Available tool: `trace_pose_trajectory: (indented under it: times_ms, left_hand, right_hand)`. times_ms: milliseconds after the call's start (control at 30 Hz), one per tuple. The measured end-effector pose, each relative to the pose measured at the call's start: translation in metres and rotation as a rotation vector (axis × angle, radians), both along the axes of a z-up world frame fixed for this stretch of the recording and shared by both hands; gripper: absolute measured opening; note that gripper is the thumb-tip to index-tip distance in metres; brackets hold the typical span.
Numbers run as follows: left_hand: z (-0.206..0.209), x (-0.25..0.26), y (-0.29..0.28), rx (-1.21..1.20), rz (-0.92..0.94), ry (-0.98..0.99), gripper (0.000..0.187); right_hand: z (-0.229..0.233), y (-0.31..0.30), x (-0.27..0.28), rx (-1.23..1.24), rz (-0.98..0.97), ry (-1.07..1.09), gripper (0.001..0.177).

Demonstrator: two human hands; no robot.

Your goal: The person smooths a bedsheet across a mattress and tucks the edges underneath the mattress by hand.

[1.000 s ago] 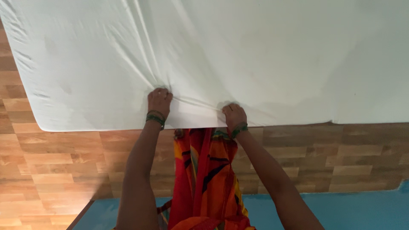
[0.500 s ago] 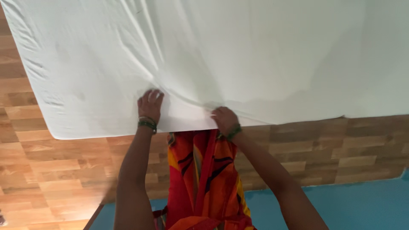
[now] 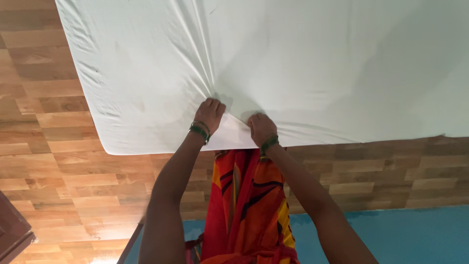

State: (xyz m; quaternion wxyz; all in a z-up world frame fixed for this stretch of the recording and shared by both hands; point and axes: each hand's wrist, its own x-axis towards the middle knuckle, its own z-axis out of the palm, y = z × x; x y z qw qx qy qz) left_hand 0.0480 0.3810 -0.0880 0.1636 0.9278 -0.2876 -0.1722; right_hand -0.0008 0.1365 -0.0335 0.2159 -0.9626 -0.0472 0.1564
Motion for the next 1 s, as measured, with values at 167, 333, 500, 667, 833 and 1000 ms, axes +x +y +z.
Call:
trace_pose_trajectory:
  times_ms: [167,333,500,667,833,1000]
  left_hand:
    - [0.004,-0.007,0.004,0.034,0.033,0.159,0.025]
    - [-0.003,0.041,0.027,0.058,0.123,-0.154,0.045]
    - [0.006,0.063,0.053,-0.058,0.037,-0.229,0.023]
    - [-0.020,0.054,0.070,-0.158,-0.024,-0.190,0.025]
    - [-0.028,0.052,0.071,-0.073,0.027,-0.094,0.022]
    - [-0.022,0.059,0.059,0.042,-0.026,-0.039,0.030]
  right_hand:
    - [0.009,0.000,0.009,0.081,0.035,0.104,0.003]
    - [0.024,0.018,0.027,0.052,0.062,0.075,0.022]
    - [0.010,0.065,0.042,0.053,0.078,-0.033,0.024]
    - [-0.015,0.086,0.039,-0.064,-0.016,-0.066,0.010]
    - [0.002,0.085,0.055,0.023,0.004,0.204,0.013]
    - [0.016,0.083,0.085,-0.006,0.020,0.344,0.021]
